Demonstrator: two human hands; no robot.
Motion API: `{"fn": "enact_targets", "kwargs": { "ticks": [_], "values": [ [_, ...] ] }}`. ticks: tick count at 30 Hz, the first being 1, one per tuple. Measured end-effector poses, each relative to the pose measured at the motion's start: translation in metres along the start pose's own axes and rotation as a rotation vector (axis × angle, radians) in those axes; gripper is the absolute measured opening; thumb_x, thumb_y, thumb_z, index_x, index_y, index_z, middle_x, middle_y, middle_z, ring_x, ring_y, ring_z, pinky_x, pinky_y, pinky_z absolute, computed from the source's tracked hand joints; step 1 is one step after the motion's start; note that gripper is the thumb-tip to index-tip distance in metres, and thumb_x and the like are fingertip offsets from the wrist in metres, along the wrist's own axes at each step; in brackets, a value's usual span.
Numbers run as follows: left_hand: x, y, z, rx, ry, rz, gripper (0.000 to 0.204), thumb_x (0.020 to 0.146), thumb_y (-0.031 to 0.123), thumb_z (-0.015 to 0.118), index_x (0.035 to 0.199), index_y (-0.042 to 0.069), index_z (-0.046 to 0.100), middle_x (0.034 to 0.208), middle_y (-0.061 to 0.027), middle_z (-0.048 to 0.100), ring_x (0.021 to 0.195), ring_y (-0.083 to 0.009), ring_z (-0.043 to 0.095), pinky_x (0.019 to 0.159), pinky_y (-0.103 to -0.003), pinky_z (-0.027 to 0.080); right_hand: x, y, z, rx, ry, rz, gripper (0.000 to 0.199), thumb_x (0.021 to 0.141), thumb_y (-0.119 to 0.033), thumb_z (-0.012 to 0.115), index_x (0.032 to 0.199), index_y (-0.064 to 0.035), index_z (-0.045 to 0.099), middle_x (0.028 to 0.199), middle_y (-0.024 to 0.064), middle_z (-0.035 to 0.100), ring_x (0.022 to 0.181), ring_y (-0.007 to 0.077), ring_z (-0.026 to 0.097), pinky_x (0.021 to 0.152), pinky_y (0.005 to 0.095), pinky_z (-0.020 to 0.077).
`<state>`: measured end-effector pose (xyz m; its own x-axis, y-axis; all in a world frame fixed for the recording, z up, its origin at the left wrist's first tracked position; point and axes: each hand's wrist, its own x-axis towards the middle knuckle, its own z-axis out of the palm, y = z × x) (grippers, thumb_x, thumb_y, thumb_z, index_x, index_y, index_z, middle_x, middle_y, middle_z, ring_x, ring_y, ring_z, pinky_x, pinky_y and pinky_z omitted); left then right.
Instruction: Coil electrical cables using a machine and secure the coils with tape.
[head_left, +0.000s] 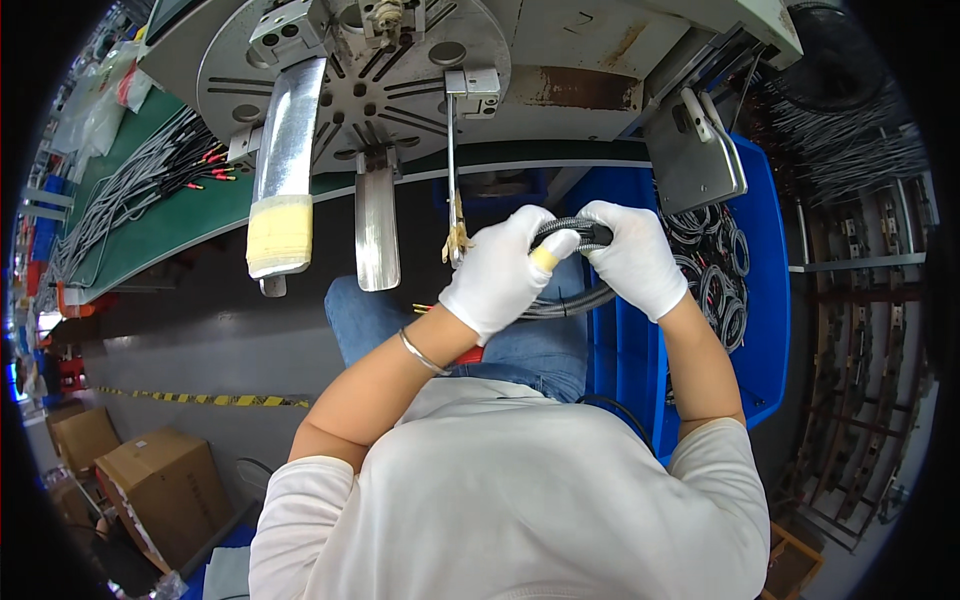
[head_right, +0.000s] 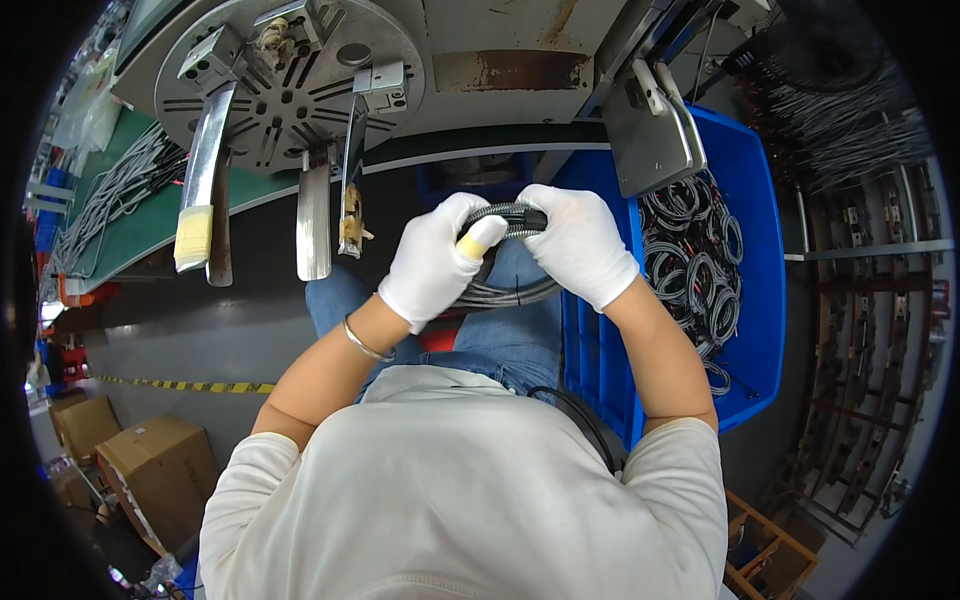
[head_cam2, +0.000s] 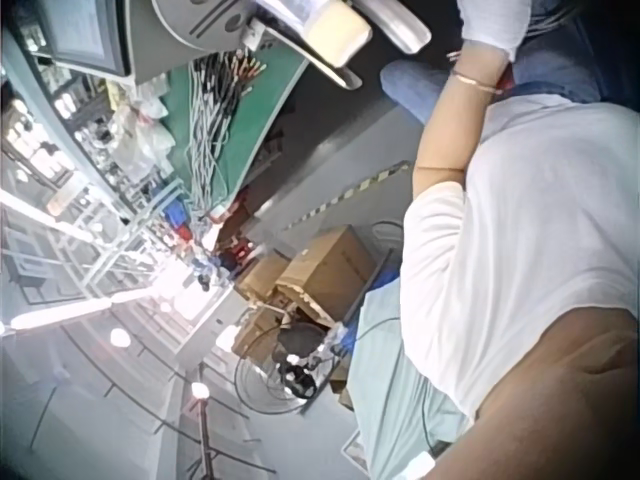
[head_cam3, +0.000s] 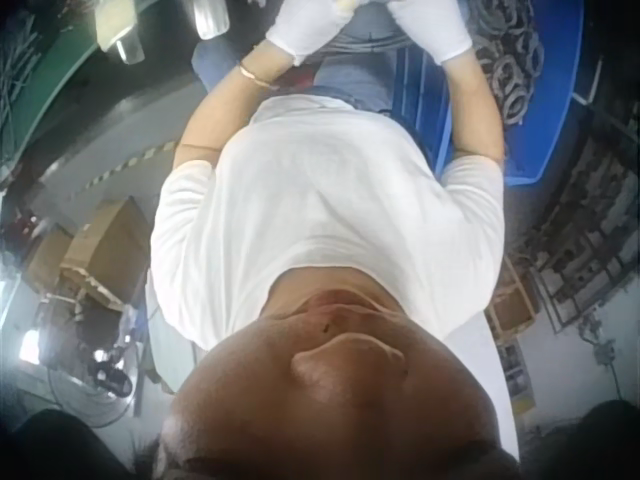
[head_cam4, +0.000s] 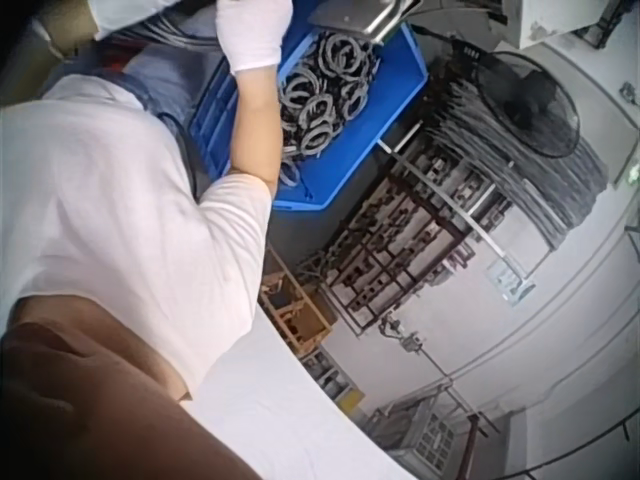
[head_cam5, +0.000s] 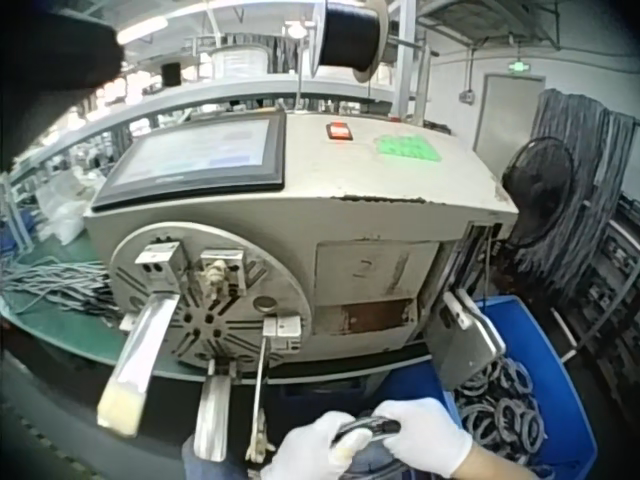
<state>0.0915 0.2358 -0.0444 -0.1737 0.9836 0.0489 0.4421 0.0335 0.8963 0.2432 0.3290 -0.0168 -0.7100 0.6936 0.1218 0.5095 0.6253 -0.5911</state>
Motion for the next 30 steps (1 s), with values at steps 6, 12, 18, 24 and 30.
{"fn": "enact_targets", "kwargs": {
  "ticks": [6, 12, 18, 24, 30],
  "values": [
    [0.005, -0.027, -0.024, -0.693, -0.396, -0.138, 0.024, 0.084, 0.024, 0.067, 0.091, 0.002, 0.059, 0.071, -0.0046, 0.062, 0.065, -0.0110, 0.059, 0.060, -0.029, 0.048, 0.002, -0.006, -0.019, 0.273, -0.176, 0.378, 0.006, 0.077, -0.002, 0.065, 0.082, -0.0024, 0.064, 0.069, 0.0141, 0.062, 0.059, 0.0251, 0.061, 0.058, 0.0281, 0.0482],
    [0.003, 0.001, -0.010, -0.166, -0.303, -0.205, 0.014, 0.080, 0.011, 0.067, 0.082, 0.000, 0.058, 0.070, -0.0042, 0.062, 0.065, -0.0104, 0.060, 0.060, -0.026, 0.049, 0.000, -0.007, 0.008, -0.041, 0.008, -0.036, 0.009, 0.077, -0.001, 0.063, 0.085, -0.0029, 0.065, 0.074, 0.0136, 0.065, 0.068, 0.0245, 0.065, 0.063, 0.0291, 0.0503],
    [0.004, -0.016, -0.016, -0.225, -0.373, -0.133, 0.016, 0.080, 0.013, 0.068, 0.077, 0.001, 0.058, 0.069, -0.0042, 0.061, 0.061, -0.0114, 0.060, 0.058, -0.026, 0.049, -0.002, -0.003, 0.008, 0.059, -0.112, -0.069, 0.011, 0.077, -0.002, 0.061, 0.086, -0.0043, 0.066, 0.077, 0.0150, 0.065, 0.074, 0.0301, 0.065, 0.065, 0.0333, 0.0511],
    [-0.005, -0.014, -0.024, -0.710, -0.598, -0.506, 0.020, 0.083, 0.020, 0.068, 0.078, 0.003, 0.059, 0.067, -0.0028, 0.060, 0.048, -0.0103, 0.056, 0.050, -0.024, 0.049, 0.001, -0.004, 0.003, 0.169, -0.185, -0.015, 0.012, 0.076, -0.005, 0.062, 0.087, -0.0058, 0.067, 0.077, 0.0157, 0.064, 0.073, 0.0321, 0.064, 0.064, 0.0344, 0.0511],
    [-0.004, -0.001, -0.022, -0.531, -0.464, -0.433, 0.028, 0.086, 0.027, 0.067, 0.077, 0.002, 0.059, 0.061, -0.0010, 0.055, 0.042, -0.0076, 0.050, 0.042, -0.022, 0.044, 0.000, -0.002, 0.001, 0.070, -0.127, -0.072, 0.010, 0.076, -0.009, 0.065, 0.085, -0.0057, 0.066, 0.076, 0.0162, 0.064, 0.070, 0.0319, 0.063, 0.062, 0.0337, 0.0501]
  ]
}}
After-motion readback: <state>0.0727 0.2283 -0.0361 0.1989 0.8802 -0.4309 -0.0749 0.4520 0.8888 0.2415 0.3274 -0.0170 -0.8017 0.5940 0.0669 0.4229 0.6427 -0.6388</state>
